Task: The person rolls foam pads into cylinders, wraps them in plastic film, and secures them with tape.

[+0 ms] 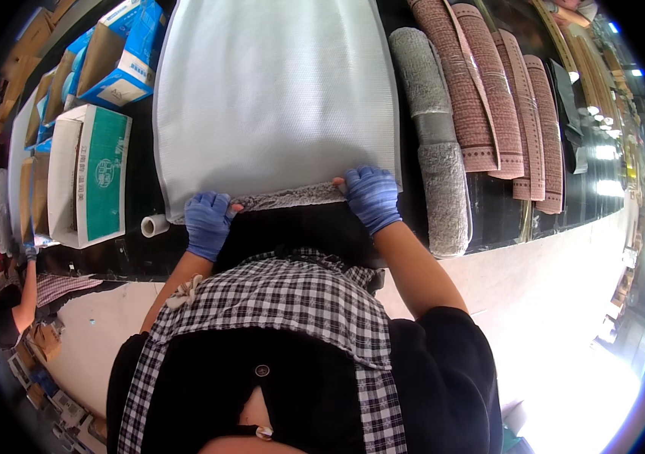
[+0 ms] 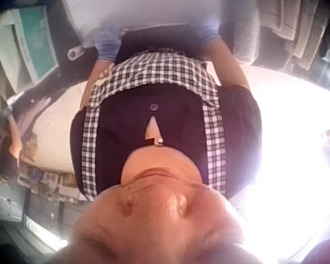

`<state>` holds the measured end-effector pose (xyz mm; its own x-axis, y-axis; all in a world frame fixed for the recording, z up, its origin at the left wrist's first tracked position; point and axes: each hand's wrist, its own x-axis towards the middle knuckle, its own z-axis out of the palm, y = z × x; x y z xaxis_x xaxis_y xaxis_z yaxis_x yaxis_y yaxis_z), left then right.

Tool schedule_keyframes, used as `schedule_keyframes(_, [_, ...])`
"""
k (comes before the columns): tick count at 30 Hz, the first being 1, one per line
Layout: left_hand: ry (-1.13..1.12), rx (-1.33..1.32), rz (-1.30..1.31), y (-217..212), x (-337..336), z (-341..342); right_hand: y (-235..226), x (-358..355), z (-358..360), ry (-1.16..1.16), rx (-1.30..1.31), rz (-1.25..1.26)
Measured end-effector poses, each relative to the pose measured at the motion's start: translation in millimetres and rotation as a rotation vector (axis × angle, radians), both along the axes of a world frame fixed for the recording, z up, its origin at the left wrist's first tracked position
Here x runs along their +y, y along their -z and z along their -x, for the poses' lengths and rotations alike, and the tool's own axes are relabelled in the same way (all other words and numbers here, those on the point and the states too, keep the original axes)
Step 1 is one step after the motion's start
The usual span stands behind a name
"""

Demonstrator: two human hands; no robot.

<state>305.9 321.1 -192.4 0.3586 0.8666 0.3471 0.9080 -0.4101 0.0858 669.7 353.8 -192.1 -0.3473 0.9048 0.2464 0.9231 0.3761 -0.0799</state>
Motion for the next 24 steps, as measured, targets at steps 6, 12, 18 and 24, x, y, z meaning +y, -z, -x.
schedule_keyframes(6, [-0.080, 0.061, 0.092, 2.7, 10.5, 11.7, -7.0, 5.8, 7.6, 0.109, -0.015, 0.097])
schedule_keyframes(12, [-0.092, 0.040, 0.104, -6.0, 6.6, 20.8, 1.7, 4.3, -3.0, 0.157, -0.002, 0.019])
schedule_keyframes(18, [-0.263, -0.051, 0.324, 13.3, 18.5, 28.7, -8.6, 13.4, 8.0, 0.250, 0.050, -0.022])
schedule_keyframes(24, [-0.232, -0.115, 0.168, -0.1, 28.9, 15.4, 8.8, 12.4, -5.7, 0.155, 0.155, -0.025])
